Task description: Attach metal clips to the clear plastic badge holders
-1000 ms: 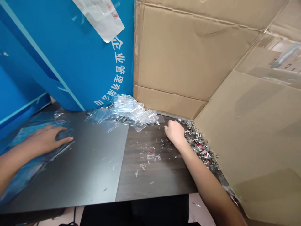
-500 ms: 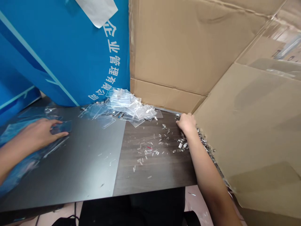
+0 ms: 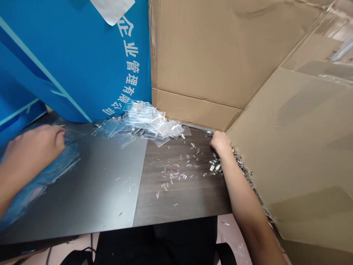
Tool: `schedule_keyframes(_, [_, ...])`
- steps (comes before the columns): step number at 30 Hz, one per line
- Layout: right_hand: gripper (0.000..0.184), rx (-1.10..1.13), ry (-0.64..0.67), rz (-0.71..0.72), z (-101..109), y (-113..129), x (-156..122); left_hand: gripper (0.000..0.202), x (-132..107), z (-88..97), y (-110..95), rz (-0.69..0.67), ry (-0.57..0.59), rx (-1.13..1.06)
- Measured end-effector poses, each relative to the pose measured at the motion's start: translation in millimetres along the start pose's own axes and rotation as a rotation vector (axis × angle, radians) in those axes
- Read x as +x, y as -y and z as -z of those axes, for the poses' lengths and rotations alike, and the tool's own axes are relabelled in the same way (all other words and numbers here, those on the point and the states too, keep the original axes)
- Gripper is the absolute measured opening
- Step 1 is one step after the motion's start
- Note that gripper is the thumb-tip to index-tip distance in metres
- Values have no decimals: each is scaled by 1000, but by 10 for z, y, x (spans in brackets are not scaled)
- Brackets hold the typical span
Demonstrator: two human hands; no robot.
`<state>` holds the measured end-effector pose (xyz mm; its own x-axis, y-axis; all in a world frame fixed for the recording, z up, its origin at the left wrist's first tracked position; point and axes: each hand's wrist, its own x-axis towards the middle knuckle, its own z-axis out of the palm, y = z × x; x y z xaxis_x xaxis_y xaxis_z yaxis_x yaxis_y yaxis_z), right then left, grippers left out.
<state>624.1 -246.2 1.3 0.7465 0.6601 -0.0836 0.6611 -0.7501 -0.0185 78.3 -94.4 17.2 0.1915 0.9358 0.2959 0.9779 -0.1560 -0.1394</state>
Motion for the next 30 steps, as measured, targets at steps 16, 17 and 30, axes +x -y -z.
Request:
schedule_keyframes(16, [37, -46, -39, 53, -5, 77, -106, 20, -379, 243, -1762, 24, 379, -1715])
schedule_keyframes(17, [37, -49, -43, 64, -2, 88, -122, 28, -399, 222, -1805, 14, 463, -1763])
schedule_keyframes(30, [40, -56, -74, 148, -28, 232, -276, 75, -582, -5, -1836, -91, 733, -1947])
